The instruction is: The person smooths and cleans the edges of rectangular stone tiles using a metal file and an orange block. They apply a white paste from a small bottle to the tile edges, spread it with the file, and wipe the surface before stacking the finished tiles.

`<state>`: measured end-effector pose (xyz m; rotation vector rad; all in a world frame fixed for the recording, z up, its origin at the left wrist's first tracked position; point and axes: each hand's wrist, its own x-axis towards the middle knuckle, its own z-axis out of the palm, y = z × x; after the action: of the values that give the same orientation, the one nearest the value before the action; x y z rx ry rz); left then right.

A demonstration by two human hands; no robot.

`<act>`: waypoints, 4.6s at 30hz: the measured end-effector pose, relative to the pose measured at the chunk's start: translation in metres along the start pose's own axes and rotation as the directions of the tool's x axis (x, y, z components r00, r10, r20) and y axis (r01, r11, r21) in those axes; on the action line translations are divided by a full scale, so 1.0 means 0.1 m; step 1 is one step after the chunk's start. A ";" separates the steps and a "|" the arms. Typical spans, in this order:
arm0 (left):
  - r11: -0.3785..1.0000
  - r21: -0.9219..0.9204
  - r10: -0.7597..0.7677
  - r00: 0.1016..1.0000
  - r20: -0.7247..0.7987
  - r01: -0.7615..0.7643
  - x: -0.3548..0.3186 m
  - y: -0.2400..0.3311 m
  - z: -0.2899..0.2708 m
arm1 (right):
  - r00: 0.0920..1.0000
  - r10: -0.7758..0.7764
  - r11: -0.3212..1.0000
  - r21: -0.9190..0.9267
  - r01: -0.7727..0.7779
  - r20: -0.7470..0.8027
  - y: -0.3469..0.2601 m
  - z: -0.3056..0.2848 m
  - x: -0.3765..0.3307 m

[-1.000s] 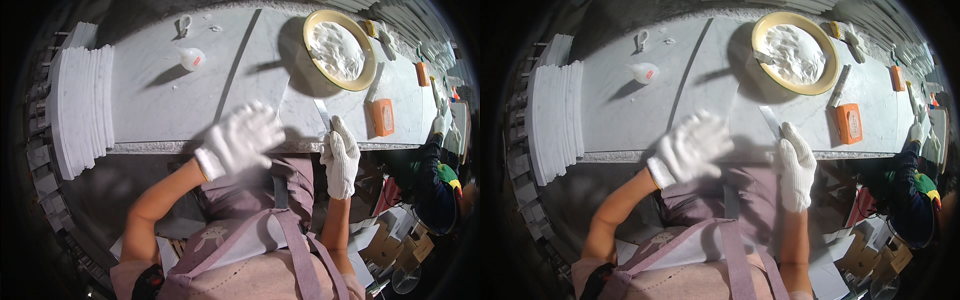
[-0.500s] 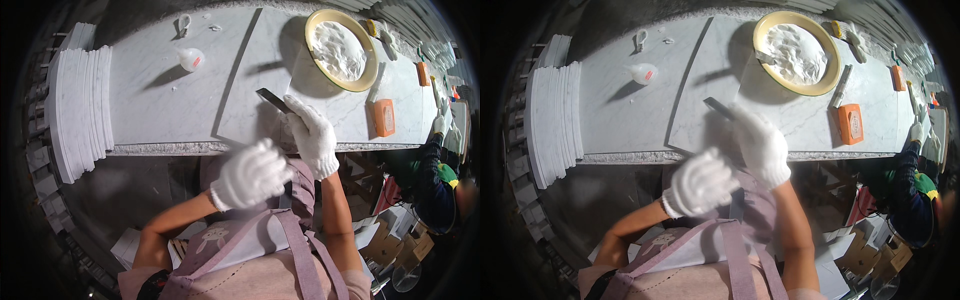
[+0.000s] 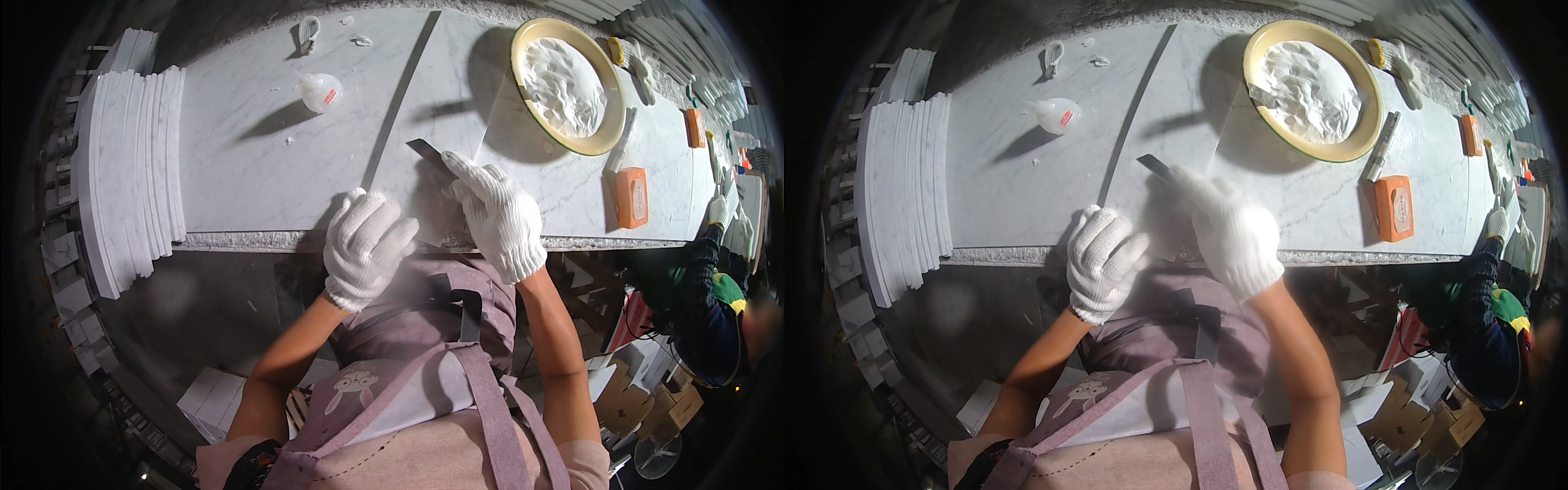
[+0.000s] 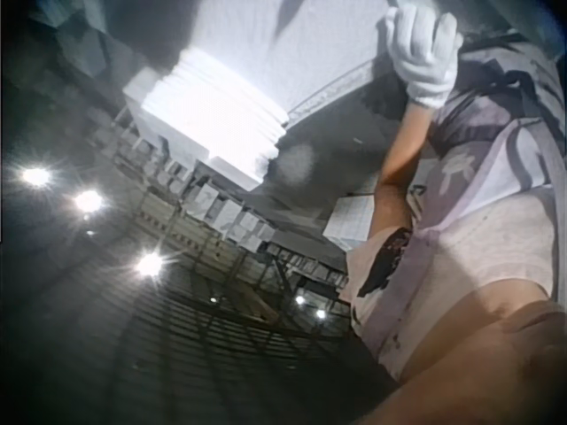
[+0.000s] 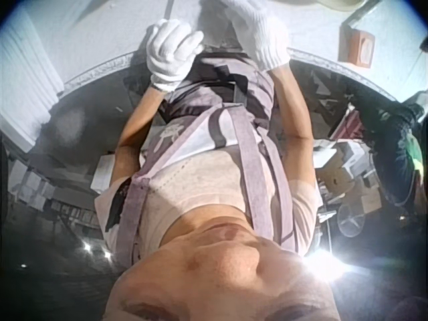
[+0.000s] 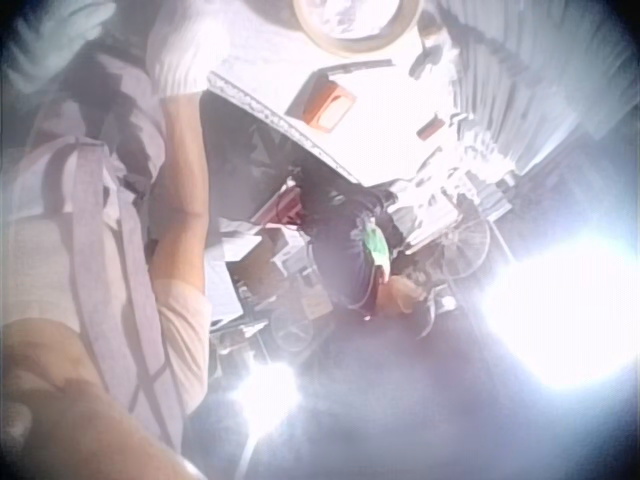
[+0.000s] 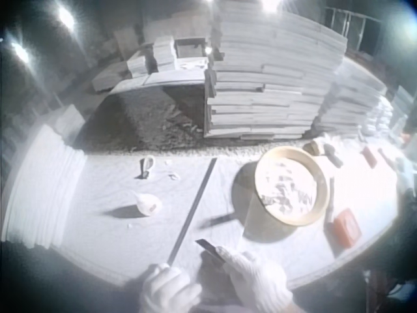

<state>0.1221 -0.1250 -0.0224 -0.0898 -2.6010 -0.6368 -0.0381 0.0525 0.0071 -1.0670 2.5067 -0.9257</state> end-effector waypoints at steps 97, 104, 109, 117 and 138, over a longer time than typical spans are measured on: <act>0.999 0.026 0.047 0.984 -0.172 -0.043 0.09 0.03 0.08 | 0.918 -0.233 0.946 -0.145 0.290 0.322 0.17 -0.33 0.33; 1.000 0.008 0.012 0.991 -0.130 -0.011 0.10 0.06 0.04 | 0.968 -0.160 0.970 -0.151 0.190 0.191 0.00 -0.41 0.29; 1.000 0.026 0.006 0.994 -0.110 -0.003 0.04 0.04 0.06 | 0.984 -0.135 0.987 -0.071 0.144 0.114 0.05 -0.36 0.22; 1.000 0.021 0.014 0.994 -0.112 -0.012 0.05 0.06 0.06 | 0.970 -0.199 0.971 -0.108 0.215 0.142 0.06 -0.38 0.23; 0.966 0.239 -0.124 0.986 0.107 0.095 0.30 0.30 -0.24 | 0.661 0.739 0.424 0.852 -0.306 -0.130 0.31 -0.24 -1.27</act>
<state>0.1102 -0.1106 0.0229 0.0936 -2.7938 -0.3682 0.0219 0.1710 0.0042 0.3501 2.0470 -1.9442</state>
